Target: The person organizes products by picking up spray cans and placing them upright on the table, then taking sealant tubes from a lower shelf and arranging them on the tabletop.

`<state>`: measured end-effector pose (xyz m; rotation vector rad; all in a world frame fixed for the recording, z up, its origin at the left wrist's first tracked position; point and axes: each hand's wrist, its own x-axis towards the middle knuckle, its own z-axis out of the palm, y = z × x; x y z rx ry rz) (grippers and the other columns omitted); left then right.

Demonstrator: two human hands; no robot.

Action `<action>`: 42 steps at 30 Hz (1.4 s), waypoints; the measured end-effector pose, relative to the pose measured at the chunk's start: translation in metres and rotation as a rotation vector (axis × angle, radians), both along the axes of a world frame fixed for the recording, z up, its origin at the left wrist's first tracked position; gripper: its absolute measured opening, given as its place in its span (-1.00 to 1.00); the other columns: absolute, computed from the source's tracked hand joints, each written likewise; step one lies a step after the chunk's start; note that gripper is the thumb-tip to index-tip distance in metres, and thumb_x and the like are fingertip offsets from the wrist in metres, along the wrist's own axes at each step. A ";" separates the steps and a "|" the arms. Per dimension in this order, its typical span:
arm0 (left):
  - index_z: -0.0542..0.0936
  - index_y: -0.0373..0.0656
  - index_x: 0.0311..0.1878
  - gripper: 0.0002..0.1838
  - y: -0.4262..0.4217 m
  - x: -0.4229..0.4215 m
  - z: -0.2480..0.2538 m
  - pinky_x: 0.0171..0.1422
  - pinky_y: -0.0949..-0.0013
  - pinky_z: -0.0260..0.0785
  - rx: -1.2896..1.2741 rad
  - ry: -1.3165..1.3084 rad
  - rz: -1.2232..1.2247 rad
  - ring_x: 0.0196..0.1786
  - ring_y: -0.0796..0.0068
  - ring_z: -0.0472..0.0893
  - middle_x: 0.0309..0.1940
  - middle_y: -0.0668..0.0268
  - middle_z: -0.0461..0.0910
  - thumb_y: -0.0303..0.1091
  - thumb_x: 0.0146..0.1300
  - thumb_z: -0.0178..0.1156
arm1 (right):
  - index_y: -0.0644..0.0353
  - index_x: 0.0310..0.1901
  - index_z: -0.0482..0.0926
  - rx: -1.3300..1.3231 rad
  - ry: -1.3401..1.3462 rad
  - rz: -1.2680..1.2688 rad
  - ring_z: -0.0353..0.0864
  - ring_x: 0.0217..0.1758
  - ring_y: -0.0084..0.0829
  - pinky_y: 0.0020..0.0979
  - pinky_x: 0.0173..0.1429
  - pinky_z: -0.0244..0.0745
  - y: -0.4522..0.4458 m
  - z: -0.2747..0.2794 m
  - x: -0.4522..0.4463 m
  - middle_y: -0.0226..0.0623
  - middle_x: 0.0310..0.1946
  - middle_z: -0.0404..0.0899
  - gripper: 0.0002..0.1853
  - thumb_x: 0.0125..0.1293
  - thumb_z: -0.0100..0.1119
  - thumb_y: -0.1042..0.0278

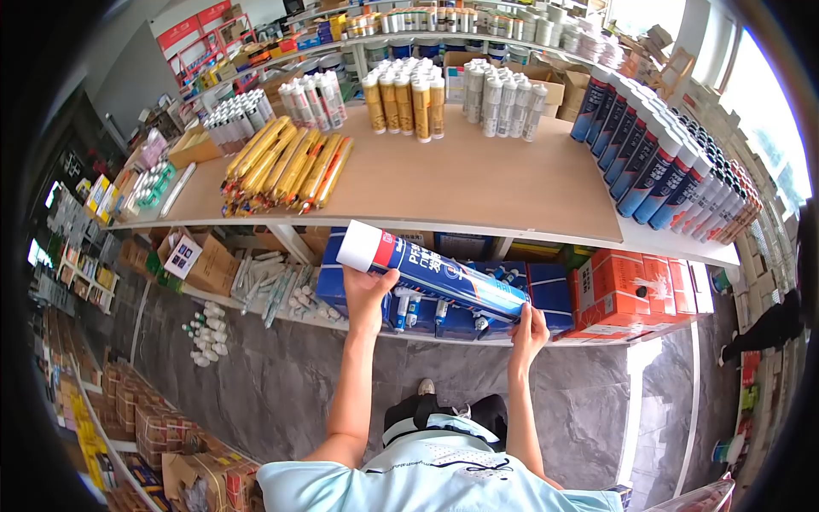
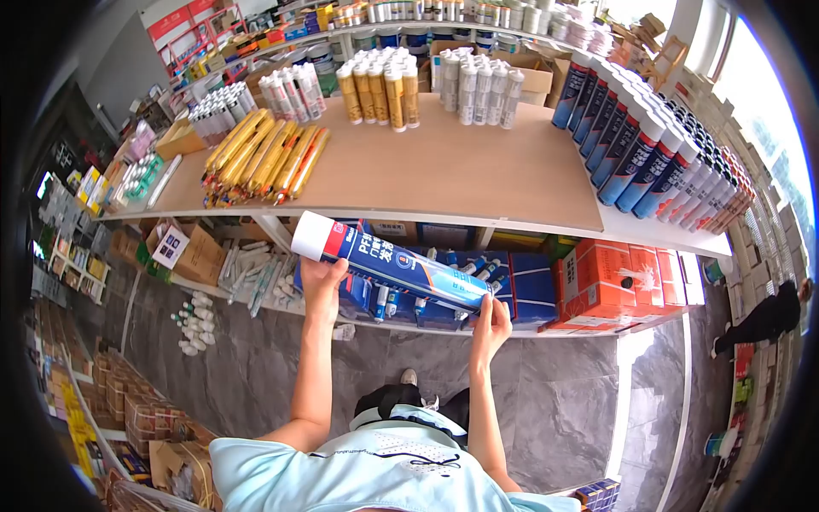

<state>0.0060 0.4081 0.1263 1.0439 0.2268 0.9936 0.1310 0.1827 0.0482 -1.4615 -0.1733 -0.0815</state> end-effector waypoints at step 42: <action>0.50 -0.36 0.12 -0.28 -0.121 0.387 0.071 0.26 0.13 0.39 0.369 -0.295 -1.234 0.04 0.16 0.59 0.00 0.14 0.40 -0.18 -0.10 0.48 | 0.02 -0.43 0.42 0.343 0.771 0.270 0.26 -0.71 -0.65 -0.58 -0.65 0.02 -0.108 -0.021 0.233 -0.55 -0.69 0.31 -0.56 0.43 -0.02 -0.17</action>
